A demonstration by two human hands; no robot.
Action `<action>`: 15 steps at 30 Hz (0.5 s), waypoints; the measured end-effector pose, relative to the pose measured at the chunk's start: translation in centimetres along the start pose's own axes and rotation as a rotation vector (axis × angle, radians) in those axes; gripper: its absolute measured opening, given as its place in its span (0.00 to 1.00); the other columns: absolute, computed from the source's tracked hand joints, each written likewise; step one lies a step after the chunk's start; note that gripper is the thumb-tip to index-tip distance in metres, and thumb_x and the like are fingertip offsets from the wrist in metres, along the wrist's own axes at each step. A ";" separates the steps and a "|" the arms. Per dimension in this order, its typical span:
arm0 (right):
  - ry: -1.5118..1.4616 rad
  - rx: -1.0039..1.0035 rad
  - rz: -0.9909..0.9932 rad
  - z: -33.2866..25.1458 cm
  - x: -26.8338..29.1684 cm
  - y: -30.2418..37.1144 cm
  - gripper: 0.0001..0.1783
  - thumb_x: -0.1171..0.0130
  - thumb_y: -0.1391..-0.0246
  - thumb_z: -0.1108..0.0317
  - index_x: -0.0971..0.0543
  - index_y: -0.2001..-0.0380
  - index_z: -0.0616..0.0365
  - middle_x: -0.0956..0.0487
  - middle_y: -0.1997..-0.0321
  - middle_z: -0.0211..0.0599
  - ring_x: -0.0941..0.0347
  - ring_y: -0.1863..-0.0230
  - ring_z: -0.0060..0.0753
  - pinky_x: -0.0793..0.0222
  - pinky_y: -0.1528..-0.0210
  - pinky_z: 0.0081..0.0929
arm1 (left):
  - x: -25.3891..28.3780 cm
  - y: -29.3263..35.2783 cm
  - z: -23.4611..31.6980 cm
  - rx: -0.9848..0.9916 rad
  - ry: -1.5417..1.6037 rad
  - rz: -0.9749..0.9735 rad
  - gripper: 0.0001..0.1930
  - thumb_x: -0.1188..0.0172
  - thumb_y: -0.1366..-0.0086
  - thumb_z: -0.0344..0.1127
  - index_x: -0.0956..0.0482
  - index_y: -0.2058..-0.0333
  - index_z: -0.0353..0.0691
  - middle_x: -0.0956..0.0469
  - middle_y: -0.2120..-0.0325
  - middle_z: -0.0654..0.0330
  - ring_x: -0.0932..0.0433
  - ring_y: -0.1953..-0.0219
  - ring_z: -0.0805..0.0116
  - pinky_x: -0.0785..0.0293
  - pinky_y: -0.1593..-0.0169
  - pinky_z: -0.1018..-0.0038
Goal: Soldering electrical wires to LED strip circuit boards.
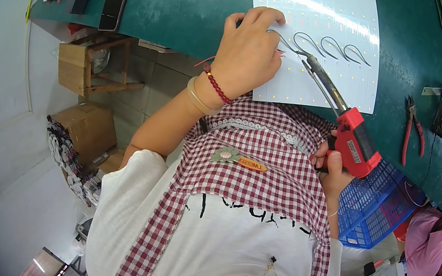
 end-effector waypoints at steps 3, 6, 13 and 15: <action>-0.072 0.095 -0.013 -1.0 0.2 -0.7 0.27 0.46 0.41 0.56 0.33 0.49 0.69 0.26 0.76 0.38 0.33 0.81 0.23 0.31 0.74 0.23 | 0.1 0.0 0.1 -0.001 -0.013 -0.003 0.06 0.42 0.51 0.29 0.27 0.83 0.37 0.29 0.52 0.62 0.32 0.48 0.62 0.42 0.45 0.60; -0.085 0.162 0.025 -1.9 -0.2 -1.2 0.31 0.48 0.40 0.51 0.34 0.48 0.69 0.26 0.76 0.39 0.33 0.81 0.24 0.28 0.72 0.24 | 0.4 0.2 0.2 -0.013 -0.069 0.000 0.06 0.41 0.50 0.29 0.27 0.82 0.38 0.29 0.52 0.61 0.32 0.48 0.62 0.42 0.45 0.60; -0.150 0.148 0.046 -1.3 2.9 -0.8 0.30 0.49 0.40 0.49 0.35 0.49 0.68 0.32 0.83 0.34 0.37 0.84 0.21 0.32 0.76 0.23 | 7.5 2.6 -2.9 0.103 -0.279 0.091 0.05 0.39 0.46 0.32 0.25 0.75 0.39 0.22 0.61 0.57 0.23 0.64 0.56 0.31 0.56 0.64; -0.149 0.155 0.067 -1.2 3.2 -0.8 0.30 0.49 0.41 0.50 0.35 0.49 0.68 0.32 0.83 0.34 0.38 0.84 0.21 0.33 0.77 0.22 | 9.0 3.0 -3.8 0.310 -0.168 0.109 0.03 0.41 0.43 0.30 0.23 0.70 0.39 0.22 0.69 0.57 0.23 0.68 0.58 0.29 0.63 0.68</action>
Point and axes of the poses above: each hand's wrist, its own y-axis away from the middle knuckle, its own x-axis out of the back of the hand, z = x × y, the point moved 6 cm from there along -y, towards the middle knuckle
